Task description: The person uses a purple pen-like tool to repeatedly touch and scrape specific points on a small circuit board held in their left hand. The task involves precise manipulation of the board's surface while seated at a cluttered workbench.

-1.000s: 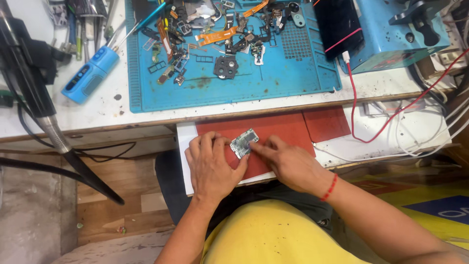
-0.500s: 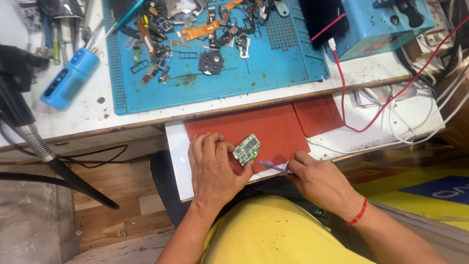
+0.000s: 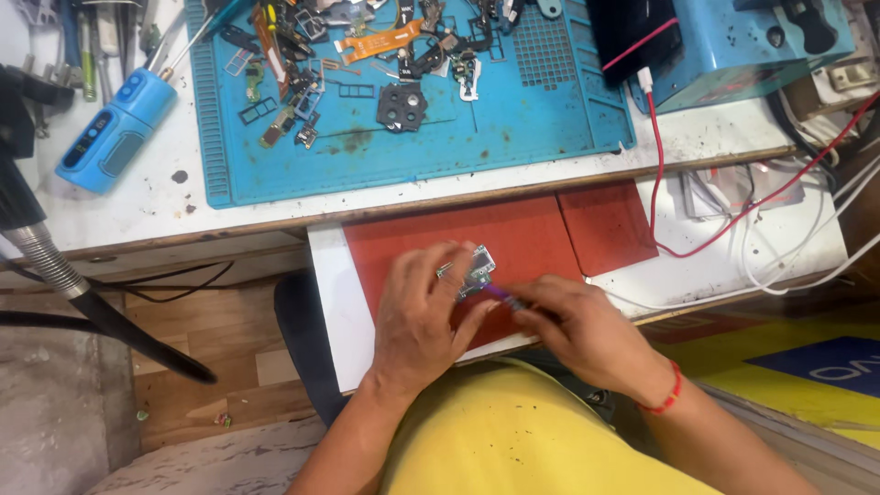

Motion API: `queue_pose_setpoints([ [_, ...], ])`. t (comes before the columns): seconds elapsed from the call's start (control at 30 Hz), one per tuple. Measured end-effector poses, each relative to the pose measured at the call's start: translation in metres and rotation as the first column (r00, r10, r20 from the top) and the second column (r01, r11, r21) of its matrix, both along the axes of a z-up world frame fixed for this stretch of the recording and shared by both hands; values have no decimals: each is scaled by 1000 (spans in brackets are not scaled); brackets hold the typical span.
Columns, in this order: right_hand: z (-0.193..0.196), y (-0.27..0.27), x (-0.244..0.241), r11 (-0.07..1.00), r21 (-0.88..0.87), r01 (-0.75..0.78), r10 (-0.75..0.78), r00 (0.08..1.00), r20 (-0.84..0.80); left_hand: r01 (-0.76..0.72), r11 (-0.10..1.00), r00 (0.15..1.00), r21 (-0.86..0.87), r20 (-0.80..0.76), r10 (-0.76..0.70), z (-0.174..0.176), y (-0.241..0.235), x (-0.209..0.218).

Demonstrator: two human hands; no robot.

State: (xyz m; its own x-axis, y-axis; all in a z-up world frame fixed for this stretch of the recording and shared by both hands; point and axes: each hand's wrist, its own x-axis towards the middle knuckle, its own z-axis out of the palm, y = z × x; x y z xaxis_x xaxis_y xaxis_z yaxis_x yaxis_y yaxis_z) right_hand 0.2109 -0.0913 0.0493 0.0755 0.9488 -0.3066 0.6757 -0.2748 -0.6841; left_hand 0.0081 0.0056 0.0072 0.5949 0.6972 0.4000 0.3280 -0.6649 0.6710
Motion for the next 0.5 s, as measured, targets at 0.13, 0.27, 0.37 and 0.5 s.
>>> queue_pose_setpoints([
  [0.13, -2, 5, -2, 961, -273, 50, -151, 920, -362, 180, 983, 982, 17, 60, -181, -6, 5, -11],
  [0.27, 0, -3, 18, 904, -378, -200, 5, 889, -458, 260, 931, 956, -256, 201, -211, -18, 10, -22],
  [0.37, -4, -17, 31, 857, -501, -123, -187, 831, -523, 324, 816, 936, -479, 285, -204, -23, 12, -23],
  [0.5, -9, -26, 31, 979, 106, -172, 184, 976, -114, 120, 973, 989, -199, 110, -100, -19, 17, -18],
])
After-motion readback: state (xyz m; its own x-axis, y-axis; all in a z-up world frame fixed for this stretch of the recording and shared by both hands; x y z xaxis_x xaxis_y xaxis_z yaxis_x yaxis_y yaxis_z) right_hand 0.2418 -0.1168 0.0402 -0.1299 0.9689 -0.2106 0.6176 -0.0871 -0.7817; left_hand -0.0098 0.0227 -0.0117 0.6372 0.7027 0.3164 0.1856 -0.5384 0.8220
